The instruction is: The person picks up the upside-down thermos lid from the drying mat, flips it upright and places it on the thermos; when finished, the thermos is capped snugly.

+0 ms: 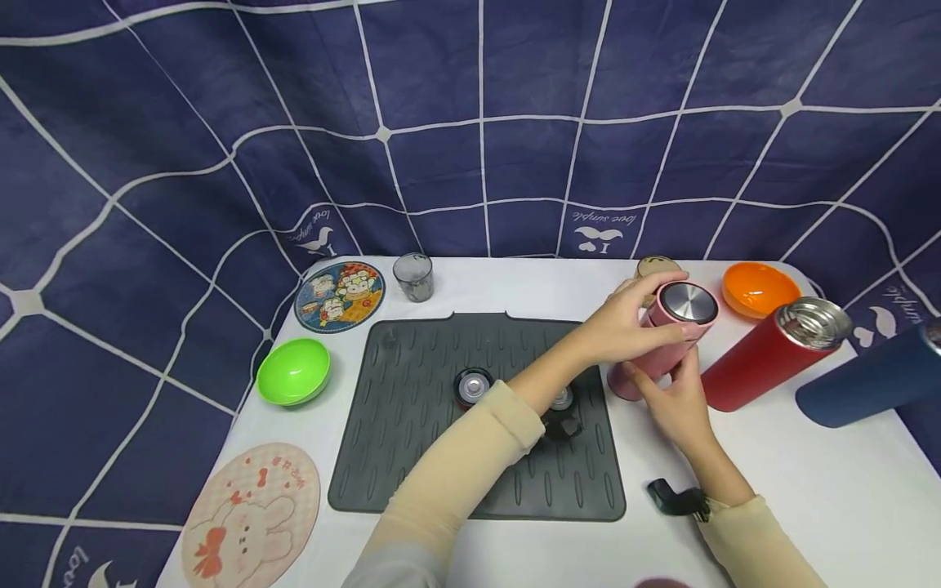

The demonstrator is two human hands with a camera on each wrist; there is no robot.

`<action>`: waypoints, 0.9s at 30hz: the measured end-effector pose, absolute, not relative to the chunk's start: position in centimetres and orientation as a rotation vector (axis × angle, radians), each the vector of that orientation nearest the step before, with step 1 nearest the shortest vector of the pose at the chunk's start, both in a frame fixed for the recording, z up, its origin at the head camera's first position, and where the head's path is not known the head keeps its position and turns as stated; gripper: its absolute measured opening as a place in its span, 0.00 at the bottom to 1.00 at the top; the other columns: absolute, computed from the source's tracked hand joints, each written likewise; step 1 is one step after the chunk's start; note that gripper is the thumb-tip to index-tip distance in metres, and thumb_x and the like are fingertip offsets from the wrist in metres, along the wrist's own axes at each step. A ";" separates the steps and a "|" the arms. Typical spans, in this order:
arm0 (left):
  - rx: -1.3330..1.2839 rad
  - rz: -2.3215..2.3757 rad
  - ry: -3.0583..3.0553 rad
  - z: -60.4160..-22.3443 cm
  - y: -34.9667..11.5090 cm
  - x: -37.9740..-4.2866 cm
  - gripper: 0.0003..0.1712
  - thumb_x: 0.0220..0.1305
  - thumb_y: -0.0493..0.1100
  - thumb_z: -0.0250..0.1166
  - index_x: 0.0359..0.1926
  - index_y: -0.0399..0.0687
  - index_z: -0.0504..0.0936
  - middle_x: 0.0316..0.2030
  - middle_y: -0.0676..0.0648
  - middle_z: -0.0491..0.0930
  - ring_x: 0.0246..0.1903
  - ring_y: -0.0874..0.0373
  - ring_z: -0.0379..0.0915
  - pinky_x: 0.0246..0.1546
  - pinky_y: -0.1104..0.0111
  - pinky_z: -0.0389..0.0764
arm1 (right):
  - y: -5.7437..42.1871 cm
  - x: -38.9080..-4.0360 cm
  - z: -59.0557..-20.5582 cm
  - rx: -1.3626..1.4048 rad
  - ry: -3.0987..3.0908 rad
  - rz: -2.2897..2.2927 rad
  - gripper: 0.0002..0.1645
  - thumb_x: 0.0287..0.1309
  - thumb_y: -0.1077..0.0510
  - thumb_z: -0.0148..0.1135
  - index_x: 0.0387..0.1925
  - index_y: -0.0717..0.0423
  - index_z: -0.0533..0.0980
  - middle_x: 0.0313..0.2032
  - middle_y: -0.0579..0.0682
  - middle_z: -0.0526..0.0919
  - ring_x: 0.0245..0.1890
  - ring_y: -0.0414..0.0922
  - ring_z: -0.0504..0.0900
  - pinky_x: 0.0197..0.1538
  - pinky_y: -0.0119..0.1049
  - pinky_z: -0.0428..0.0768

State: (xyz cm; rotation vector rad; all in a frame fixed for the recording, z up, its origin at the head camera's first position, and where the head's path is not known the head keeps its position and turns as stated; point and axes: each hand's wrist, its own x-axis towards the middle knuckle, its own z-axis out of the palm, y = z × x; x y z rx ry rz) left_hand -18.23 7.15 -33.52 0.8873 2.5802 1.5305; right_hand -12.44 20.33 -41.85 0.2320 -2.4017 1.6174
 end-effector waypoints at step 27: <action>0.847 1.541 2.636 -33.9 7.5 -18.2 0.49 0.43 0.58 0.75 0.66 0.62 0.62 0.61 0.63 0.67 0.58 0.67 0.57 0.58 0.72 0.63 | 20.2 -12.4 -41.9 0.198 -2.418 1.620 0.43 0.53 0.66 0.65 0.65 0.56 0.53 0.59 0.53 0.67 0.55 0.25 0.65 0.57 0.13 0.62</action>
